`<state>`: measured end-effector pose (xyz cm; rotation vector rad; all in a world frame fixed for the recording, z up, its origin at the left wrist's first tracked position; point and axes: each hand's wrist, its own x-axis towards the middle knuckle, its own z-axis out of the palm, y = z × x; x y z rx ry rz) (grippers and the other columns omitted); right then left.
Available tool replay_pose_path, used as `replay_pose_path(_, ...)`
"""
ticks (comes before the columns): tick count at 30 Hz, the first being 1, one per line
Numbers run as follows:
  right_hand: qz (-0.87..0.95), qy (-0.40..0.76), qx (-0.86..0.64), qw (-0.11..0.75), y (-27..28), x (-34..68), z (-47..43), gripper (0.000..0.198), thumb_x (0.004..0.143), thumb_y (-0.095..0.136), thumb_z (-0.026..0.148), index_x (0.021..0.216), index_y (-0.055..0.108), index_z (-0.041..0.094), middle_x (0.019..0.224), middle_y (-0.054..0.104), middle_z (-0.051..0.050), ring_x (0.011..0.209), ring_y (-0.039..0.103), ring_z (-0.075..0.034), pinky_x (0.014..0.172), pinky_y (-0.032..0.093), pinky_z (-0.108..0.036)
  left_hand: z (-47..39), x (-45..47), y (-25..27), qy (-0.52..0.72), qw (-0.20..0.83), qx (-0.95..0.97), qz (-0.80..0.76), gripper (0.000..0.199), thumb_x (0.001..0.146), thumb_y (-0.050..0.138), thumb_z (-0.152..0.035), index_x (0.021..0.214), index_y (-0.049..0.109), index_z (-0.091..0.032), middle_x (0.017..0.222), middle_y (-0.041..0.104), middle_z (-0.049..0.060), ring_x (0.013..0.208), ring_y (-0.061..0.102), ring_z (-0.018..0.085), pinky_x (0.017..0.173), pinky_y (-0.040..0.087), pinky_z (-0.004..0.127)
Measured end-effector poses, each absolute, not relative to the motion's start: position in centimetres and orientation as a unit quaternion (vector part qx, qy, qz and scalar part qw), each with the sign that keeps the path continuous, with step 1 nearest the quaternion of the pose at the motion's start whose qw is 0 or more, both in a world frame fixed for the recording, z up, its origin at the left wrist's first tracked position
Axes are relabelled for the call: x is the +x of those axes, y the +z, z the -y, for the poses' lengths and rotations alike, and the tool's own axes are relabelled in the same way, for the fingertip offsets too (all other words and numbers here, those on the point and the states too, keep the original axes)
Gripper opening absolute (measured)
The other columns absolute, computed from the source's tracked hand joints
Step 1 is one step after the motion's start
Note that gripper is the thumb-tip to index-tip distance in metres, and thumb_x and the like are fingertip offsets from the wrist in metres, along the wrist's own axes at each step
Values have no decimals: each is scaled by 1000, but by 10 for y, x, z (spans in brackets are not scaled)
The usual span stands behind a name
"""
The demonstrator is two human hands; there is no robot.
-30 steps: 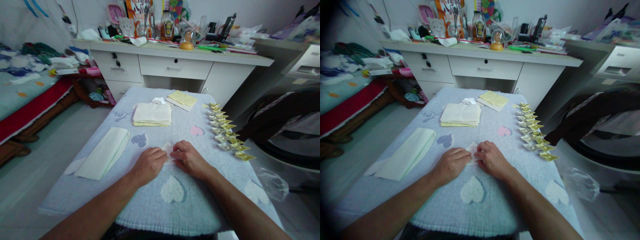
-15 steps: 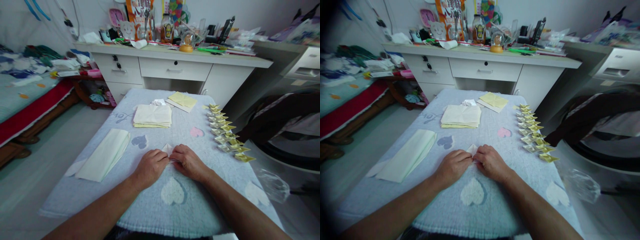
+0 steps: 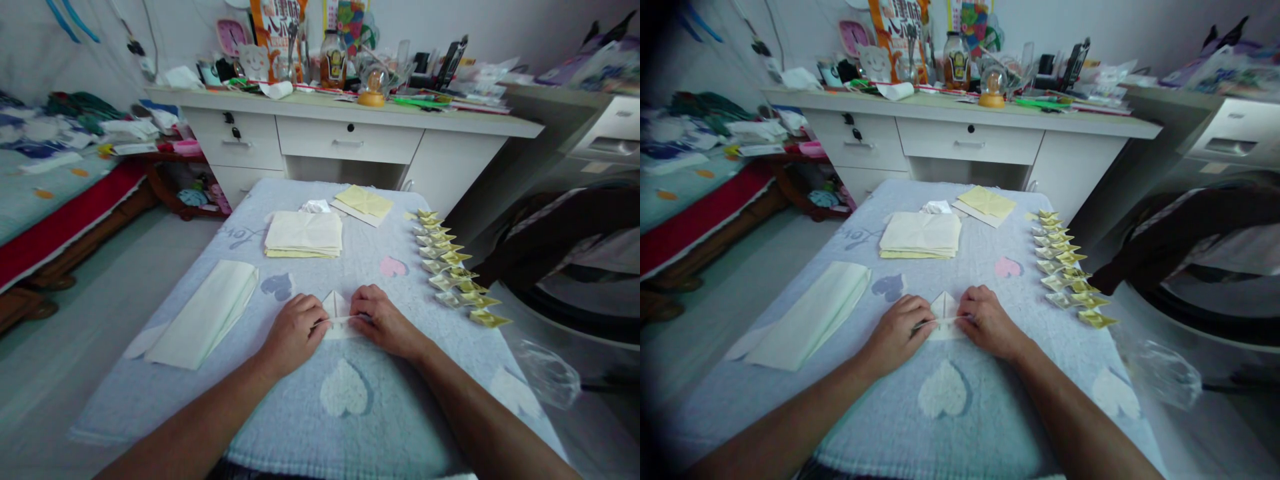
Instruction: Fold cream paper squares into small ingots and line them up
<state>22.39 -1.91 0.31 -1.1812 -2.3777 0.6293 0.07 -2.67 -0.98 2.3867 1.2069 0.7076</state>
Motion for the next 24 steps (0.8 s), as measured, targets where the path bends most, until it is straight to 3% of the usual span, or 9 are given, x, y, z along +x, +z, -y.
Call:
replay_pose_path(15,843,228,-445,198,-1,229,14,15,90,59,24,77,63,16,93,58,-6,92,48,-20,84,37,-36,20,-11,-9,236,203,831,-462,14,87,55,-22,77,63,-18,89,57,3,89,52,20,82,41,37)
replay_pose_path(24,830,201,-481,196,-4,229,11,20,87,65,30,73,65,15,93,59,-7,91,49,-20,85,37,-37,21,-13,-8,217,158,824,-500,19,88,55,-26,74,64,-18,90,57,4,89,50,21,82,41,37)
